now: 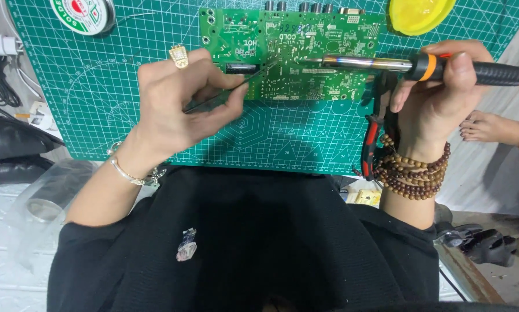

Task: Soldering and desoldering electronic components on a printed circuit board using a soldering iron.

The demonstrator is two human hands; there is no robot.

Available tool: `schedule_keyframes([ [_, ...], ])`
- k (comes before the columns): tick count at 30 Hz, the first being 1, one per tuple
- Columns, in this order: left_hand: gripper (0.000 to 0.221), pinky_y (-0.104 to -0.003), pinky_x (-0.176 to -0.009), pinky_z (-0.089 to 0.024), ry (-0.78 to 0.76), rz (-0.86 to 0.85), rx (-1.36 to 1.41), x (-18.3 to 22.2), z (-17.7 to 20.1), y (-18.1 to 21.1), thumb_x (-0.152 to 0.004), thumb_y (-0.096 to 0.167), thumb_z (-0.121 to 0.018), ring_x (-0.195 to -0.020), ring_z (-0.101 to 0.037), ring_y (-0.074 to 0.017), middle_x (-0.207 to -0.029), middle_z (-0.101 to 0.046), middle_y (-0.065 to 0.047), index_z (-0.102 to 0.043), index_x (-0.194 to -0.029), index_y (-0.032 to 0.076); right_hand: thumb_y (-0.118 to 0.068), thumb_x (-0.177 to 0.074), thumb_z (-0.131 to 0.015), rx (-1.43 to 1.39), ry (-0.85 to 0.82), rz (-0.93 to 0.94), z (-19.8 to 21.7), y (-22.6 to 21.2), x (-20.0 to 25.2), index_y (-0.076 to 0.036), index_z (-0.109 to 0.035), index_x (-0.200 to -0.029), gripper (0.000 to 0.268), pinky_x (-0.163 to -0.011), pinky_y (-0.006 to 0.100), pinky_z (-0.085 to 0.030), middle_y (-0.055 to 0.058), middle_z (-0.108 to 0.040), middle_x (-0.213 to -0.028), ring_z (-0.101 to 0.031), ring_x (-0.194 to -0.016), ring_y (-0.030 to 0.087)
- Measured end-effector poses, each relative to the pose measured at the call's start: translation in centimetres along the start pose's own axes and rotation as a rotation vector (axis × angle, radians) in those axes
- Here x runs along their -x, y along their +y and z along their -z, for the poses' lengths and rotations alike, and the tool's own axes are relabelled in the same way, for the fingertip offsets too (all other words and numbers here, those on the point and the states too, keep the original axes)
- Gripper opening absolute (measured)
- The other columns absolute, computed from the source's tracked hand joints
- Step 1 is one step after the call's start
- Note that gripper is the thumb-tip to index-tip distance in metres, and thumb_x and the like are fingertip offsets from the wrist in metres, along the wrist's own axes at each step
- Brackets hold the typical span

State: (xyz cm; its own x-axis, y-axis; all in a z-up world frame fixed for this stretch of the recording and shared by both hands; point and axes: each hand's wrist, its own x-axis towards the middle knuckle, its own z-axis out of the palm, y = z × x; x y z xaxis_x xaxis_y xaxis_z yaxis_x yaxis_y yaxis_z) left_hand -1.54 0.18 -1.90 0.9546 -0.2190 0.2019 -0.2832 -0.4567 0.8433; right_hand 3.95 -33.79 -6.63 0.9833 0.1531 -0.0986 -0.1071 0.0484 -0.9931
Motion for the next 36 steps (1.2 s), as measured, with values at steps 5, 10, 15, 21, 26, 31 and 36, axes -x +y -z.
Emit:
schedule_keyframes([
  [5,0.019,-0.026,-0.048,-0.026,-0.065,0.050,0.008,-0.8,0.8,0.6,-0.086,-0.014,-0.084,-0.051,-0.037,-0.0115,-0.066,-0.050,-0.003,-0.067,-0.082,-0.007,-0.036,-0.106,-0.049,-0.048,-0.010,0.003,0.0,0.0,0.0,-0.007,-0.054,-0.108,0.030,-0.043,0.023,-0.038,0.007,-0.053,-0.071,-0.048,-0.047,0.015],
  [10,0.010,-0.027,-0.048,-0.027,-0.089,0.052,0.010,-1.3,1.0,1.1,-0.088,-0.012,-0.082,-0.050,-0.038,-0.0127,-0.067,-0.055,-0.005,-0.073,-0.087,-0.009,-0.036,-0.105,-0.052,-0.088,-0.004,0.011,0.0,0.0,-0.1,-0.007,-0.055,-0.106,0.029,-0.042,0.023,-0.038,0.007,-0.054,-0.070,-0.049,-0.047,0.015],
  [15,0.013,-0.026,-0.052,-0.035,0.054,0.080,0.202,-0.7,-0.1,0.7,-0.086,-0.020,-0.081,-0.055,-0.044,-0.0135,-0.069,-0.058,-0.008,-0.071,-0.087,-0.012,-0.039,-0.107,-0.051,-0.039,-0.011,0.037,0.3,0.4,-0.2,-0.008,-0.053,-0.107,0.031,-0.043,0.023,-0.039,0.004,-0.050,-0.068,-0.048,-0.046,0.014],
  [21,0.018,-0.026,-0.053,-0.031,0.159,0.085,0.198,0.2,-0.2,0.8,-0.080,-0.020,-0.084,-0.057,-0.039,-0.0132,-0.072,-0.062,-0.010,-0.072,-0.090,-0.010,-0.034,-0.103,-0.054,-0.135,0.046,-0.031,0.0,0.0,-0.2,-0.006,-0.056,-0.104,0.028,-0.042,0.022,-0.039,0.007,-0.055,-0.068,-0.047,-0.044,0.015],
  [26,0.020,-0.026,-0.052,-0.027,0.322,0.163,0.315,2.3,-2.2,-0.1,-0.073,-0.018,-0.081,-0.053,-0.033,-0.0106,-0.065,-0.053,-0.002,-0.068,-0.078,-0.004,-0.035,-0.104,-0.053,-0.111,0.043,-0.017,0.2,0.0,-0.1,-0.006,-0.056,-0.105,0.029,-0.042,0.021,-0.038,0.006,-0.055,-0.071,-0.048,-0.045,0.014],
  [31,0.022,-0.024,-0.047,-0.028,0.452,0.163,0.265,2.1,-3.1,1.0,-0.071,-0.023,-0.078,-0.049,-0.036,-0.0103,-0.063,-0.055,-0.005,-0.065,-0.076,-0.006,-0.035,-0.101,-0.056,-0.137,0.095,-0.043,-0.1,-0.2,-0.1,-0.006,-0.056,-0.102,0.029,-0.041,0.021,-0.038,0.005,-0.054,-0.069,-0.046,-0.044,0.013],
  [36,0.021,-0.021,-0.044,-0.038,0.442,0.195,0.297,2.0,-3.0,0.6,-0.080,-0.020,-0.079,-0.048,-0.041,-0.0088,-0.064,-0.053,-0.002,-0.069,-0.088,-0.003,-0.034,-0.101,-0.055,-0.135,0.113,-0.053,0.0,-0.3,0.0,-0.006,-0.057,-0.101,0.029,-0.041,0.021,-0.038,0.005,-0.054,-0.067,-0.046,-0.043,0.013],
])
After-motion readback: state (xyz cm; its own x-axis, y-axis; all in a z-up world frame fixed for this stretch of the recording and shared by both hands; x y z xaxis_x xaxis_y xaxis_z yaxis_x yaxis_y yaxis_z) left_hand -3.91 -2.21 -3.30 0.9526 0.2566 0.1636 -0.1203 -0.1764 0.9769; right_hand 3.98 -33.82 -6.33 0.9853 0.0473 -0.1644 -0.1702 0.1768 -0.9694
